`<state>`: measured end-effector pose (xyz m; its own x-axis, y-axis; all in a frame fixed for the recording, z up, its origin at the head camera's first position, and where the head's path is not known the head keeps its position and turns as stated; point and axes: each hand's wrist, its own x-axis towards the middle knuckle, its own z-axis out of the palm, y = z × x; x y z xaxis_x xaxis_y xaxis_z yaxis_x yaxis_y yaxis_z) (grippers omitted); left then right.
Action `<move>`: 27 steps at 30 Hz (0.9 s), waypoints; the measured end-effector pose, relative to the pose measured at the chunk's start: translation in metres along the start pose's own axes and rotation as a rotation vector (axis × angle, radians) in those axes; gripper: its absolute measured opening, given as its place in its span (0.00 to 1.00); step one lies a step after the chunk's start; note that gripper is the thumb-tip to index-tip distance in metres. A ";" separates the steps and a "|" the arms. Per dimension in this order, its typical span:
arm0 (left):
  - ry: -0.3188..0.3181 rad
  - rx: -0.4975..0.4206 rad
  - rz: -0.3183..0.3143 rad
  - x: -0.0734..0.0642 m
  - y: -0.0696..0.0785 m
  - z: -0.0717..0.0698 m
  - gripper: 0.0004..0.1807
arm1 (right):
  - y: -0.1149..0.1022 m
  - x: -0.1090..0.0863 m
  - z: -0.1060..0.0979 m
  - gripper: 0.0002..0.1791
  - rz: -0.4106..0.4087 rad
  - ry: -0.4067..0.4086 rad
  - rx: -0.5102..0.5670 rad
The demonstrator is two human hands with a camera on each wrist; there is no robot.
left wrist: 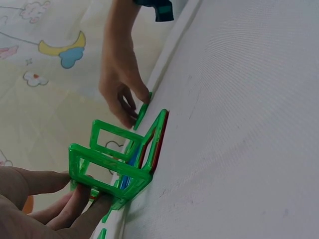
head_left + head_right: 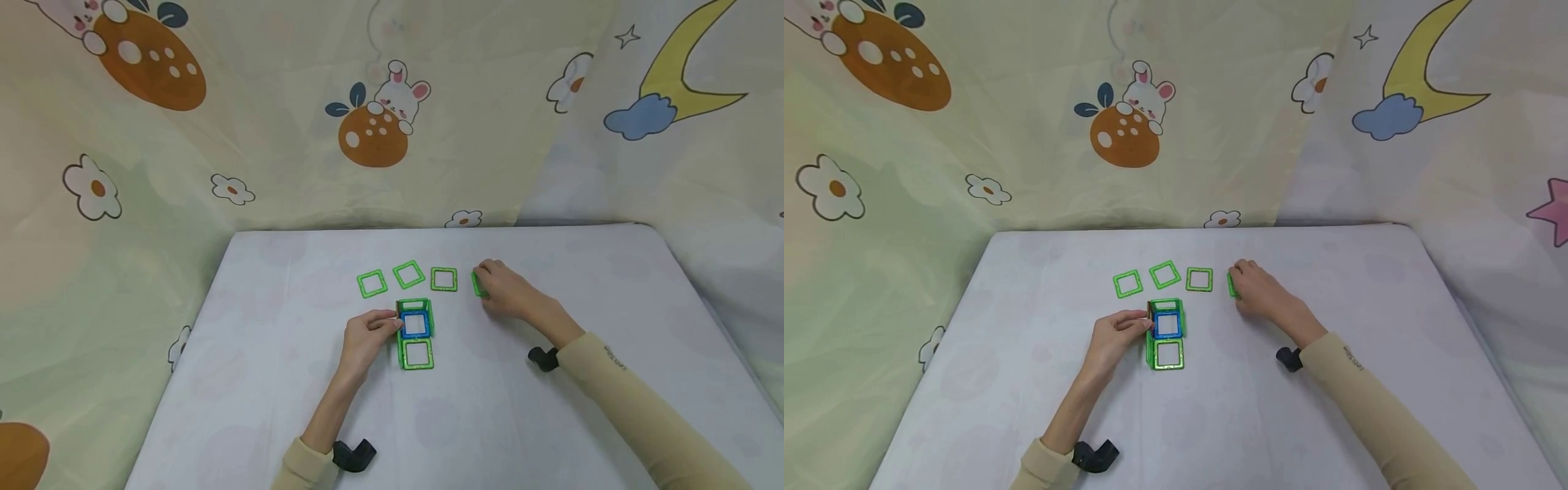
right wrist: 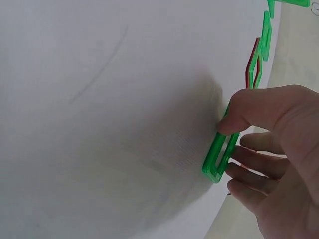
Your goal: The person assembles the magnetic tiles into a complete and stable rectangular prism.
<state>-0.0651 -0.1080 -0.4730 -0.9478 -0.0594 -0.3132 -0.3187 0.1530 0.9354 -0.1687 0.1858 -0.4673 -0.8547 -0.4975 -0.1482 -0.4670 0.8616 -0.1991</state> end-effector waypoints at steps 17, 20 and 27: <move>0.003 0.008 0.007 -0.001 0.000 0.001 0.15 | 0.003 0.009 -0.007 0.32 -0.036 -0.067 -0.055; 0.002 0.010 0.006 -0.001 0.000 0.002 0.15 | 0.006 0.009 -0.007 0.33 -0.010 -0.086 -0.026; 0.006 0.012 0.003 -0.002 0.001 0.001 0.16 | 0.009 0.004 -0.009 0.37 0.003 -0.062 0.039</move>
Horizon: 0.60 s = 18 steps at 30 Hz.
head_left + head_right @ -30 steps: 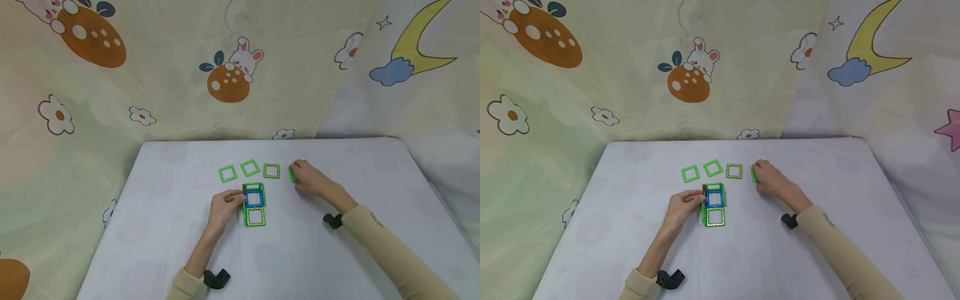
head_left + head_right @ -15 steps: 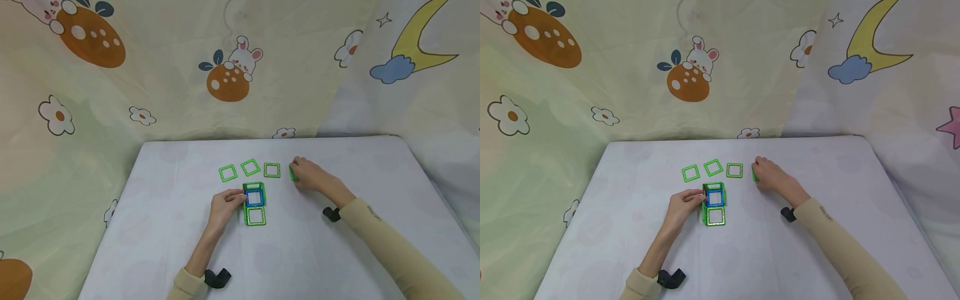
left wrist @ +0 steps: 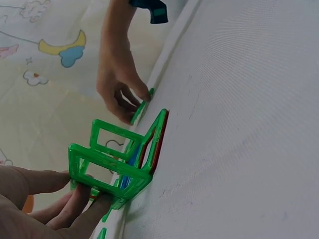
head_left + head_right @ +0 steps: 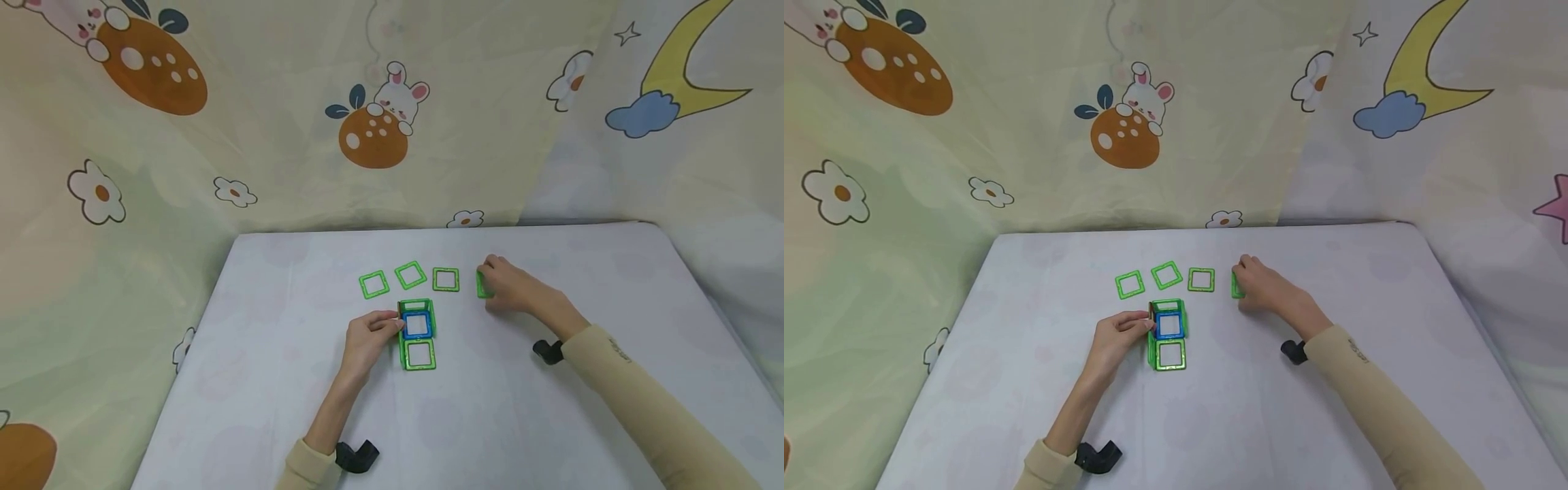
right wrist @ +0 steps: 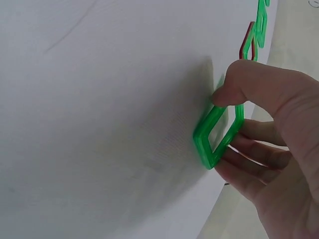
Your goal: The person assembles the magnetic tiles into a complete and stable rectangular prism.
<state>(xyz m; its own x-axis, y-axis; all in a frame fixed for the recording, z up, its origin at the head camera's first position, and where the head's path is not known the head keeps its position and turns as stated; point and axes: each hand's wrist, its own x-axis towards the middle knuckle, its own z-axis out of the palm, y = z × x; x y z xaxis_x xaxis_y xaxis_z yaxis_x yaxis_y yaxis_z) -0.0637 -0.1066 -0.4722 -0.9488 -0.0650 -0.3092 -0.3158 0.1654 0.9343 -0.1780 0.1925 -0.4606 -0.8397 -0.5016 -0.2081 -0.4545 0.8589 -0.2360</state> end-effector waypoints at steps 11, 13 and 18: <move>0.008 0.004 0.004 -0.001 0.000 0.002 0.16 | 0.003 -0.015 0.003 0.37 -0.086 0.113 0.092; 0.006 0.002 0.001 -0.001 0.000 0.002 0.16 | 0.004 -0.017 0.004 0.37 -0.085 0.122 0.106; 0.004 0.002 0.002 -0.001 0.000 0.001 0.16 | 0.003 -0.020 0.007 0.38 -0.074 0.134 0.154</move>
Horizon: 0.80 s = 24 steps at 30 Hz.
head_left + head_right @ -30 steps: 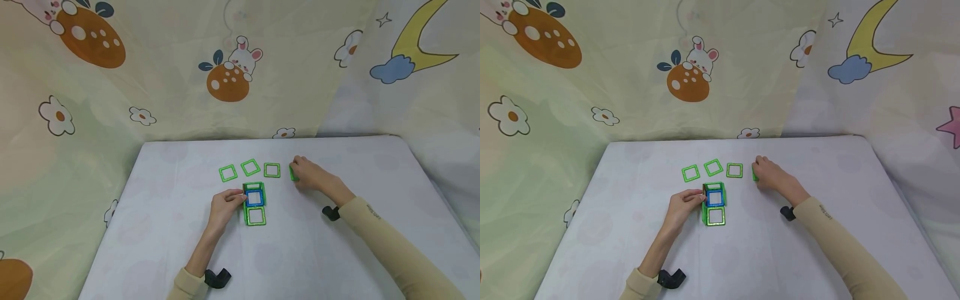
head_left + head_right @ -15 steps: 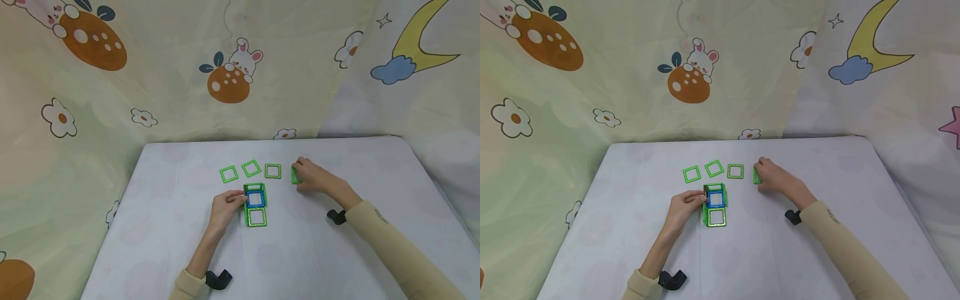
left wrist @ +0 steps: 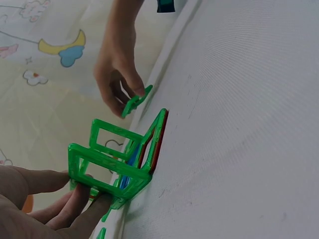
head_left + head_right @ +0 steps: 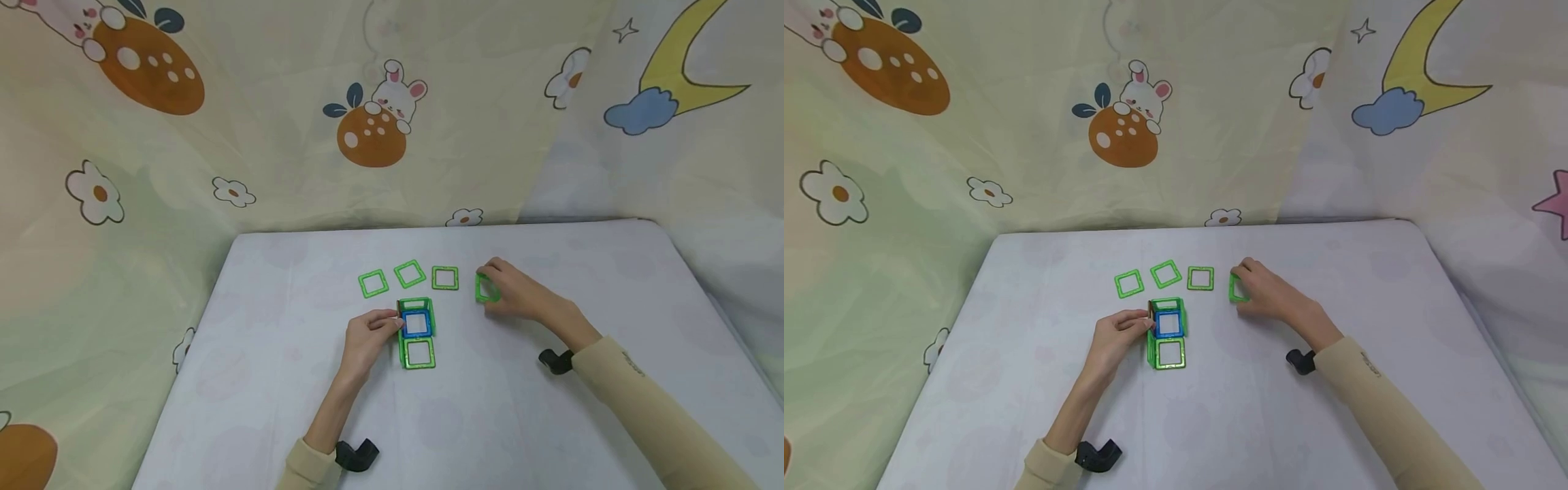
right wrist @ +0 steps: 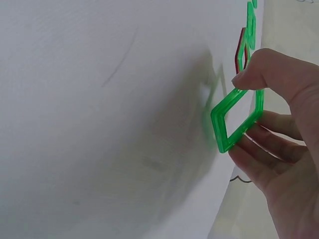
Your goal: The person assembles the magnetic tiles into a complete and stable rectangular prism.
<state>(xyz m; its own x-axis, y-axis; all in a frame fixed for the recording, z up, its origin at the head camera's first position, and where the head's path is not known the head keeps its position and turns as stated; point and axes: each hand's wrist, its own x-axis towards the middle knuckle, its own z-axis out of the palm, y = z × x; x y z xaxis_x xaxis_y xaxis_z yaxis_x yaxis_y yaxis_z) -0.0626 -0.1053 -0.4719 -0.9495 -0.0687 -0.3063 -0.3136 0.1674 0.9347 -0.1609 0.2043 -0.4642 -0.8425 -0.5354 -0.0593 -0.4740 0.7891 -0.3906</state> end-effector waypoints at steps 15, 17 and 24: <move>-0.006 -0.002 0.002 0.001 0.001 -0.001 0.16 | -0.010 -0.013 0.011 0.36 -0.026 0.080 0.169; -0.005 -0.004 0.004 0.001 0.001 -0.001 0.17 | -0.012 -0.014 0.013 0.36 -0.048 0.096 0.185; -0.001 0.000 -0.001 0.001 0.000 -0.001 0.17 | -0.018 -0.018 0.022 0.35 -0.081 0.145 0.234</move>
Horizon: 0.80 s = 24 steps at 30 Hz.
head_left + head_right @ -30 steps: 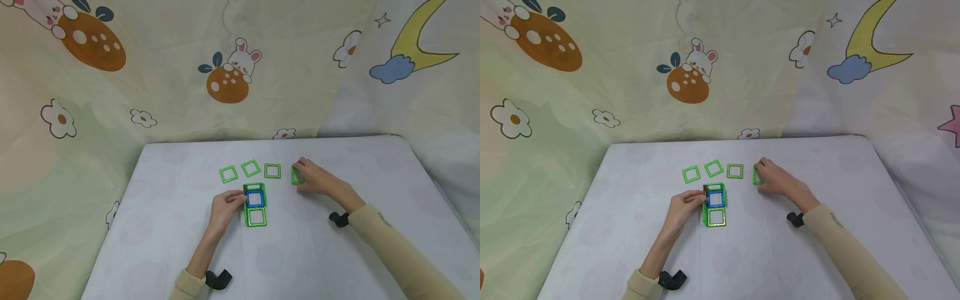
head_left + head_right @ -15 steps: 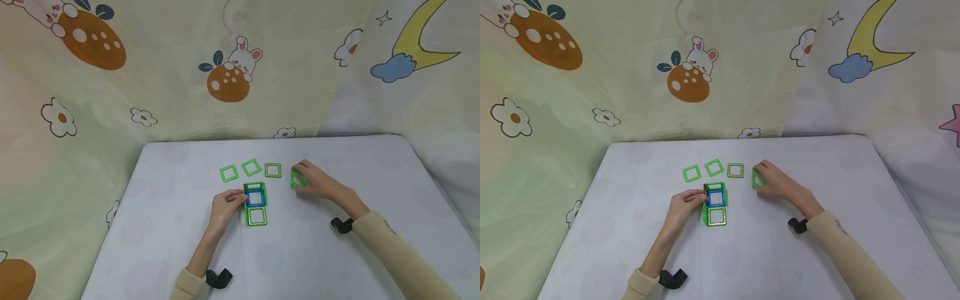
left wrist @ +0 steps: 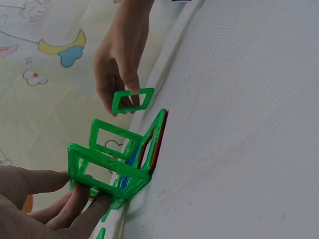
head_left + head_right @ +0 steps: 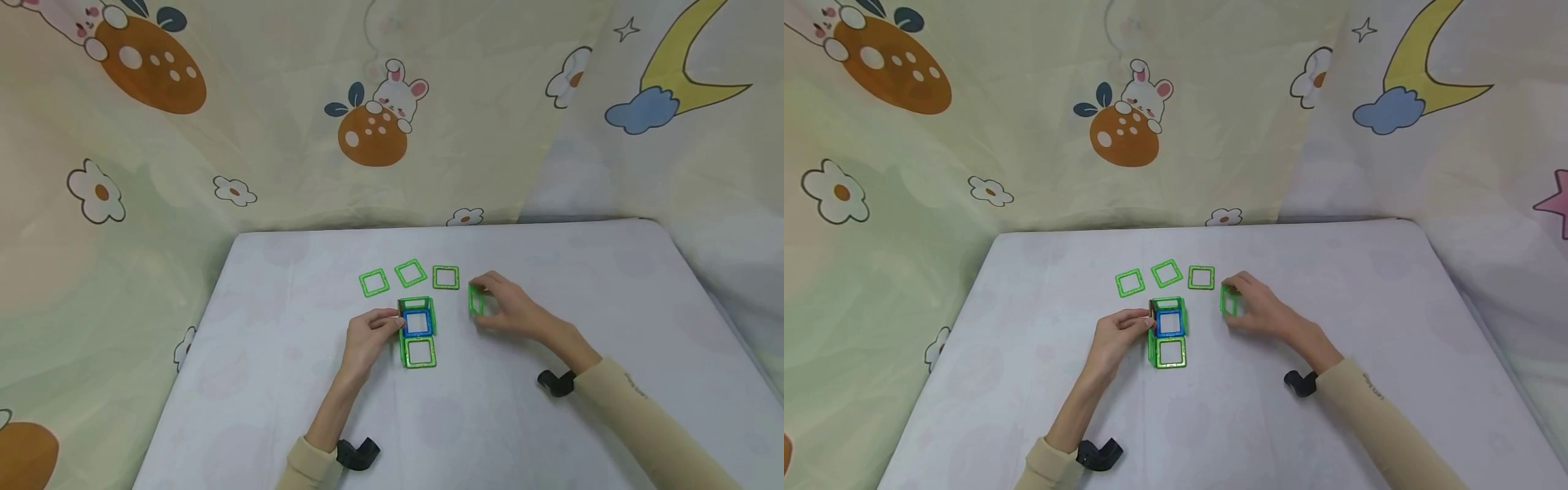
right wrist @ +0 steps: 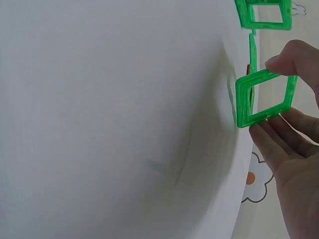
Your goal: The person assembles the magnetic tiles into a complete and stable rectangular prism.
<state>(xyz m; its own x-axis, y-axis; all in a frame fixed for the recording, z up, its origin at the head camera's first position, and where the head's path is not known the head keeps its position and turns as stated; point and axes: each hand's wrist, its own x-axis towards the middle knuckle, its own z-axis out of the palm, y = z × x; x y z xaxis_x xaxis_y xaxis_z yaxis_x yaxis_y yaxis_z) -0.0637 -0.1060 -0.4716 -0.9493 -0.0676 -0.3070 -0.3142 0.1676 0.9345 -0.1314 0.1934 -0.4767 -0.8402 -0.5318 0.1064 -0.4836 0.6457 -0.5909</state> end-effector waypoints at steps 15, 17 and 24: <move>0.003 0.016 -0.002 0.001 -0.002 -0.001 0.16 | -0.017 -0.009 0.018 0.34 -0.069 0.010 0.080; 0.004 0.014 -0.005 0.001 -0.002 -0.001 0.16 | -0.018 -0.009 0.020 0.34 -0.084 0.015 0.082; -0.003 0.003 -0.009 0.001 -0.001 0.000 0.16 | -0.025 -0.012 0.024 0.35 -0.081 0.005 0.114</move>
<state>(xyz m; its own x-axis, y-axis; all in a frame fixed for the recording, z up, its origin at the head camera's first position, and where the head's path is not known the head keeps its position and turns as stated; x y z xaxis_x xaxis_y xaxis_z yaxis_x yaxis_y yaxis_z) -0.0646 -0.1064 -0.4728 -0.9466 -0.0656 -0.3156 -0.3223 0.1696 0.9313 -0.1032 0.1702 -0.4828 -0.8006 -0.5770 0.1615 -0.5195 0.5342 -0.6669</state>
